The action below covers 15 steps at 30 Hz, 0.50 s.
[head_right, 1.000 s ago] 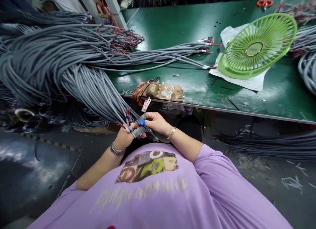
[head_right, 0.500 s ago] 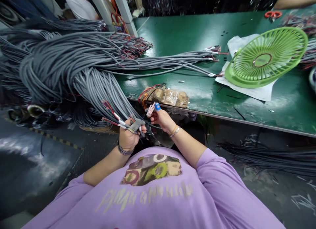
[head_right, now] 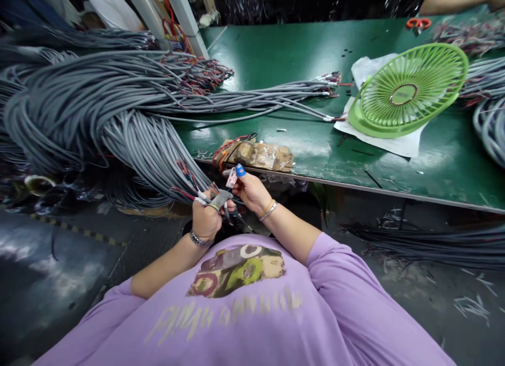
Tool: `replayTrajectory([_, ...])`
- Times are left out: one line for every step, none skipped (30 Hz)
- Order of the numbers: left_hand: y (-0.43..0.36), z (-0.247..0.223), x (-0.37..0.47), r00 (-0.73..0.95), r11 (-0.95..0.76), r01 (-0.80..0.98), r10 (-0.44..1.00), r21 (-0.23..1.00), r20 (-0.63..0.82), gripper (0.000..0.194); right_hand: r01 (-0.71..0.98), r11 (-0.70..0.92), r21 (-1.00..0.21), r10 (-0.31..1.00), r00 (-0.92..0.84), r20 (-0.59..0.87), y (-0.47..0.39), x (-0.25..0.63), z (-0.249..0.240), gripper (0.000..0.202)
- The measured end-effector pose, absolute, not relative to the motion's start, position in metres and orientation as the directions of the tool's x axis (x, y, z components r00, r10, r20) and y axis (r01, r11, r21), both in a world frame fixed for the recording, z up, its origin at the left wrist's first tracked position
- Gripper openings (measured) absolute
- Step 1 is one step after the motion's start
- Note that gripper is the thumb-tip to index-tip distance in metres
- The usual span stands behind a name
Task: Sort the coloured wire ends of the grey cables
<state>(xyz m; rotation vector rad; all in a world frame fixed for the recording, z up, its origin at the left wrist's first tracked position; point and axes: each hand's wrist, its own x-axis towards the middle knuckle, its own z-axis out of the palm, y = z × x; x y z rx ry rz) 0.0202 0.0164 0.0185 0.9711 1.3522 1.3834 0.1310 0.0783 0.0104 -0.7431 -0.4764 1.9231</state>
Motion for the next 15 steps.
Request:
replayTrajectory([0.016,0.018,0.020,-0.242,0.049,-0.094,0.968,0.994,-0.071,0.022,-0.657,-0.444,-0.609,0.896,-0.338,-0.289,0.078,0.131,0.009,0.042])
replayTrajectory([0.016,0.017,0.020,-0.239,0.047,-0.100,0.969,0.994,-0.070,0.022,-0.656,-0.450,-0.606,0.893,-0.348,-0.287,0.078,0.131,0.008,0.043])
replayTrajectory([0.015,0.017,0.019,-0.236,0.044,-0.110,0.969,0.993,-0.069,0.022,-0.652,-0.462,-0.601,0.886,-0.362,-0.289,0.077,0.132,0.006,0.044])
replayTrajectory([0.015,0.017,0.018,-0.232,0.040,-0.122,0.970,0.992,-0.067,0.022,-0.646,-0.480,-0.593,0.876,-0.380,-0.296,0.077,0.133,0.005,0.046])
replayTrajectory([0.014,0.018,0.017,-0.225,0.035,-0.136,0.972,0.990,-0.066,0.023,-0.639,-0.502,-0.583,0.864,-0.398,-0.308,0.076,0.134,0.004,0.048])
replayTrajectory([0.012,0.018,0.016,-0.216,0.031,-0.153,0.974,0.988,-0.064,0.023,-0.633,-0.525,-0.569,0.851,-0.415,-0.323,0.075,0.136,0.003,0.050])
replayTrajectory([0.011,0.019,0.014,-0.204,0.030,-0.172,0.977,0.985,-0.066,0.024,-0.628,-0.546,-0.554,0.837,-0.429,-0.339,0.074,0.139,0.002,0.052])
replayTrajectory([0.010,0.019,0.012,-0.191,0.034,-0.194,0.979,0.980,-0.072,0.024,-0.625,-0.563,-0.540,0.826,-0.439,-0.353,0.073,0.141,0.001,0.053])
replayTrajectory([0.009,0.020,0.009,-0.177,0.042,-0.216,0.981,0.975,-0.081,0.026,-0.623,-0.576,-0.530,0.818,-0.447,-0.363,0.072,0.144,0.000,0.053])
replayTrajectory([0.007,0.021,0.006,-0.160,0.055,-0.236,0.983,0.970,-0.095,0.027,-0.621,-0.583,-0.523,0.812,-0.450,-0.371,0.072,0.146,-0.001,0.053])
replayTrajectory([0.006,0.021,0.003,-0.141,0.071,-0.253,0.984,0.965,-0.109,0.029,-0.619,-0.588,-0.520,0.809,-0.449,-0.380,0.071,0.147,-0.002,0.053])
replayTrajectory([0.005,0.021,0.000,-0.123,0.084,-0.265,0.985,0.961,-0.120,0.031,-0.617,-0.592,-0.519,0.806,-0.446,-0.389,0.071,0.149,-0.004,0.052])
replayTrajectory([0.005,0.021,-0.003,-0.109,0.093,-0.275,0.986,0.957,-0.127,0.033,-0.613,-0.595,-0.520,0.804,-0.443,-0.397,0.070,0.149,-0.005,0.051])
replayTrajectory([0.004,0.021,-0.005,-0.100,0.096,-0.280,0.987,0.955,-0.128,0.033,-0.609,-0.597,-0.522,0.802,-0.440,-0.403,0.069,0.149,-0.006,0.050])
replayTrajectory([0.003,0.020,-0.007,-0.095,0.094,-0.282,0.988,0.955,-0.125,0.034,-0.606,-0.598,-0.524,0.802,-0.438,-0.407,0.068,0.149,-0.007,0.049])
